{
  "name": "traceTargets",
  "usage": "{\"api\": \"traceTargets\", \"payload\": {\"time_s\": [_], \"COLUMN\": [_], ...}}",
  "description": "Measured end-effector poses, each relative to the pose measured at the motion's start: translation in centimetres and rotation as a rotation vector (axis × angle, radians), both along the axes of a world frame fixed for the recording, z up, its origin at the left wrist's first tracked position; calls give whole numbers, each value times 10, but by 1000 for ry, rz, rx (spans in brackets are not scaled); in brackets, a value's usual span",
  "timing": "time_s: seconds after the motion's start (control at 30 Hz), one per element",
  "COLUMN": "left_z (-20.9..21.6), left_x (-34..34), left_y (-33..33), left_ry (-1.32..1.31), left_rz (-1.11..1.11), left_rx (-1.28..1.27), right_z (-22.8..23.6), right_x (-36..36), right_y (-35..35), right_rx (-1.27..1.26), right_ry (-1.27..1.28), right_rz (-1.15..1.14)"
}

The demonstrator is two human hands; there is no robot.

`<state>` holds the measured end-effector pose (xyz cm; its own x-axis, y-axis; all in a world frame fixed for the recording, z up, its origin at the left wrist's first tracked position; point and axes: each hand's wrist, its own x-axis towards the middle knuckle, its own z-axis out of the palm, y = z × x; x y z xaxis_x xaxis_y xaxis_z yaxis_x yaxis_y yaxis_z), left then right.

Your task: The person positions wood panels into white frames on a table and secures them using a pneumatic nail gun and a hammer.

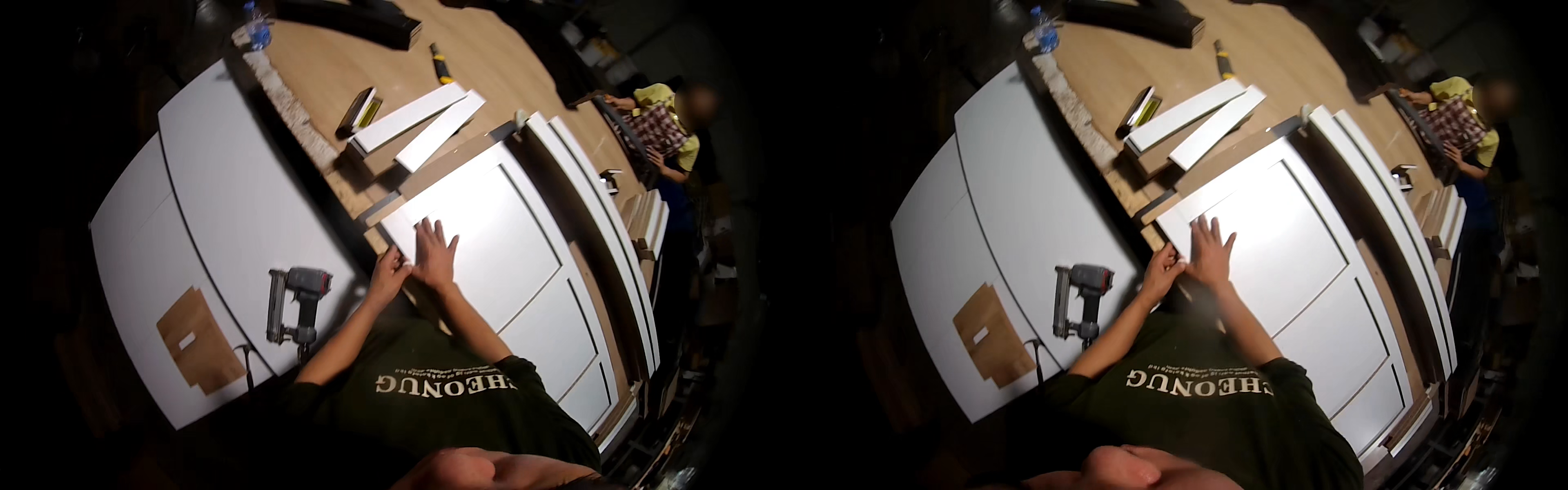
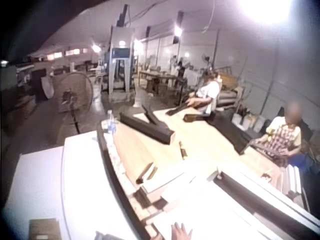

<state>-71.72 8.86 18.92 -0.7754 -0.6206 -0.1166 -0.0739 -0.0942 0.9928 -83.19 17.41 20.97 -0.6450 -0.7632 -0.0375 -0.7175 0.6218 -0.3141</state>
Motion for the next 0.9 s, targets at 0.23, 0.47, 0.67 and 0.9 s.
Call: {"api": "traceTargets", "payload": {"time_s": [0.23, 0.47, 0.67, 0.9], "left_z": [-24, -39, -81, -63], "left_x": [13, 95, 260, 248], "left_y": [-19, -67, -119, -98], "left_ry": [-82, -95, -634, -634], "left_rz": [-18, 300, 801, 811], "left_rx": [275, 23, -552, -511], "right_z": [8, 4, 6, -8], "right_x": [4, 7, 5, -2], "right_y": [-14, -8, -10, -6], "right_rx": [-19, -9, 33, 11], "right_ry": [10, 29, 18, 45], "right_rz": [66, 16, 16, 51]}}
